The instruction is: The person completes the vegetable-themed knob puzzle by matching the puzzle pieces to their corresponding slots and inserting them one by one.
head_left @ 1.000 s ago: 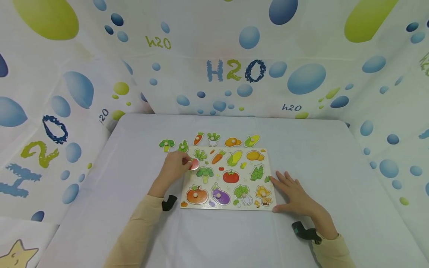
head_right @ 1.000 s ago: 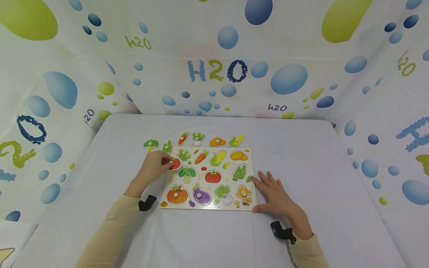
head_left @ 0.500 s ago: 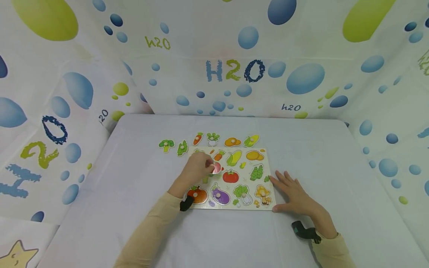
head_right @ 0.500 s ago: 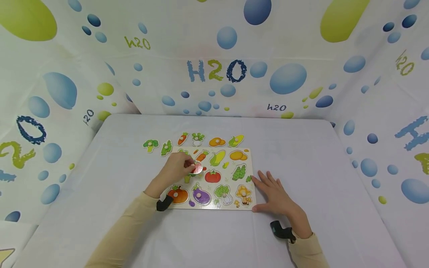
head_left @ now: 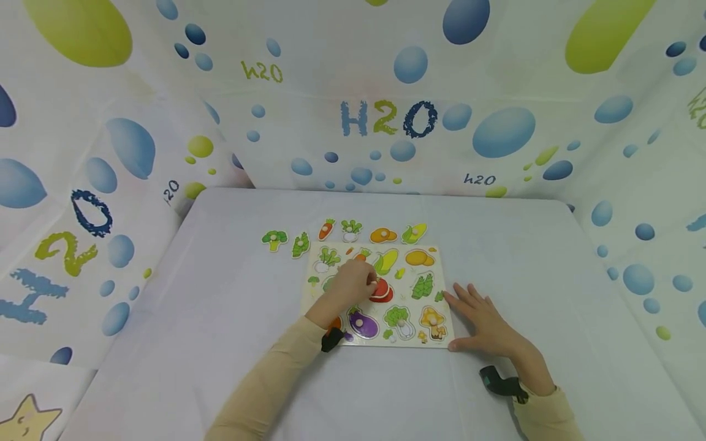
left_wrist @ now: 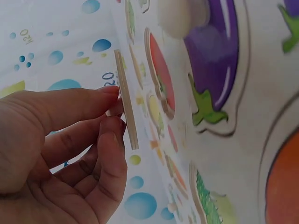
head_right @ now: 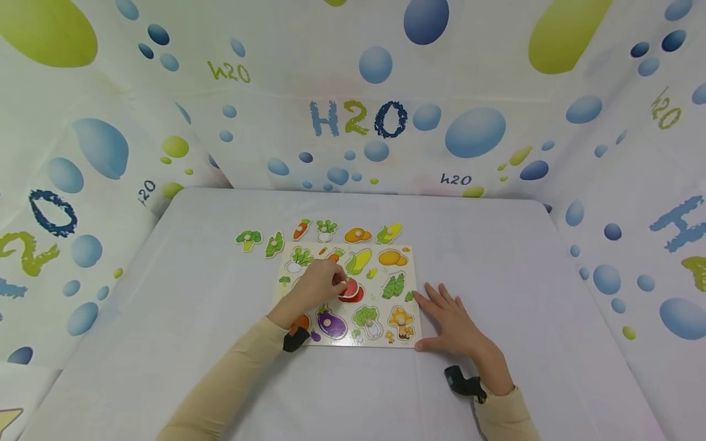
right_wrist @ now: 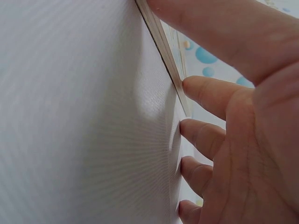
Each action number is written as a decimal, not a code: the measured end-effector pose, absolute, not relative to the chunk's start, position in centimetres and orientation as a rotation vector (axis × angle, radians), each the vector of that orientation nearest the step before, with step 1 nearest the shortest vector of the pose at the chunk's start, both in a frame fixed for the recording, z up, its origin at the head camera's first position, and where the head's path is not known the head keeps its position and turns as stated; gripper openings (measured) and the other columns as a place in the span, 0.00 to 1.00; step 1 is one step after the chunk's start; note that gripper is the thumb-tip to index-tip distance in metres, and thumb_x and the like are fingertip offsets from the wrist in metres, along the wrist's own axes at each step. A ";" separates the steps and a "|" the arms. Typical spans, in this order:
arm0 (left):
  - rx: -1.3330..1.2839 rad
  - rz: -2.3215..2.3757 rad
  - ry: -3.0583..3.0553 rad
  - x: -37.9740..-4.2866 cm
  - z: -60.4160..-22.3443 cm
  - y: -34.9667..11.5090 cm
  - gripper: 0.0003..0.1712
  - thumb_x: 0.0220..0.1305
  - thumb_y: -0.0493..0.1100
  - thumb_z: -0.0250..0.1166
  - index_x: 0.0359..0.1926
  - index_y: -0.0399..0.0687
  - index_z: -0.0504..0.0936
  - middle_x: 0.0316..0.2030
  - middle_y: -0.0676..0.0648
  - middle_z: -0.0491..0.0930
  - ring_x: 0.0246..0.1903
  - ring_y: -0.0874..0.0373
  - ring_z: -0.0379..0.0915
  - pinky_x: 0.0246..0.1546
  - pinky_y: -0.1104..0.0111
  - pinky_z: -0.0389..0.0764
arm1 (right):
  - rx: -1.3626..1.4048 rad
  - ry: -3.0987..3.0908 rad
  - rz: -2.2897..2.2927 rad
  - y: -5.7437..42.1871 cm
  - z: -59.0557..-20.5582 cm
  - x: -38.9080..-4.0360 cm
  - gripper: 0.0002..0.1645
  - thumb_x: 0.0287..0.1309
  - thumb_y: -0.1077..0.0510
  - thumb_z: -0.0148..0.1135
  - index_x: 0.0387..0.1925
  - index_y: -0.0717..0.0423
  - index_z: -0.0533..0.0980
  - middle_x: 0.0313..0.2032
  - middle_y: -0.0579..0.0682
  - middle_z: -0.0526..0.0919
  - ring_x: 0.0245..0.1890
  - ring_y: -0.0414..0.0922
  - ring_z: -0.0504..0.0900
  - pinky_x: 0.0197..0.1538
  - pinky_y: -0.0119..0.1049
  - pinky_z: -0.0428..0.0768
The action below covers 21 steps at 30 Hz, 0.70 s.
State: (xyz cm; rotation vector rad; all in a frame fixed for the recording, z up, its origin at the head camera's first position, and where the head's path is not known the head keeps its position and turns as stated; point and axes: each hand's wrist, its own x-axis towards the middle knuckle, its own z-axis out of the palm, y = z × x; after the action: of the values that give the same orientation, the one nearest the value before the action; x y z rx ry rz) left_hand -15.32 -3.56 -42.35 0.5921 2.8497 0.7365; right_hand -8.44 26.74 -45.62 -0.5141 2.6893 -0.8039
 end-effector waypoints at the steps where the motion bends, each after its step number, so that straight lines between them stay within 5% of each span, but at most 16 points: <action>1: 0.606 0.727 2.854 -15.3 -42.4 -3.4 0.06 0.61 0.38 0.67 0.28 0.42 0.84 0.26 0.49 0.81 0.26 0.60 0.68 0.29 0.71 0.72 | -0.514 2.688 -0.804 26.7 -45.6 -8.4 0.63 0.37 0.38 0.77 0.72 0.56 0.60 0.74 0.66 0.50 0.74 0.69 0.40 0.68 0.72 0.39; 21: 0.576 0.670 2.790 -15.7 -43.8 -2.2 0.06 0.60 0.37 0.66 0.26 0.43 0.82 0.25 0.51 0.77 0.25 0.60 0.67 0.28 0.73 0.70 | -0.512 2.699 -0.806 26.6 -45.6 -8.3 0.62 0.37 0.40 0.77 0.72 0.55 0.60 0.74 0.66 0.51 0.74 0.69 0.41 0.68 0.71 0.40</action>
State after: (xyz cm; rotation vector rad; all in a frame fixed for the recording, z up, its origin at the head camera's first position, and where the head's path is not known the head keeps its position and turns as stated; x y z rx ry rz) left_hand -15.66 -2.15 -43.78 0.5765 2.7902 0.6697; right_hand -8.27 26.56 -45.64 -0.5115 2.6994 -0.8057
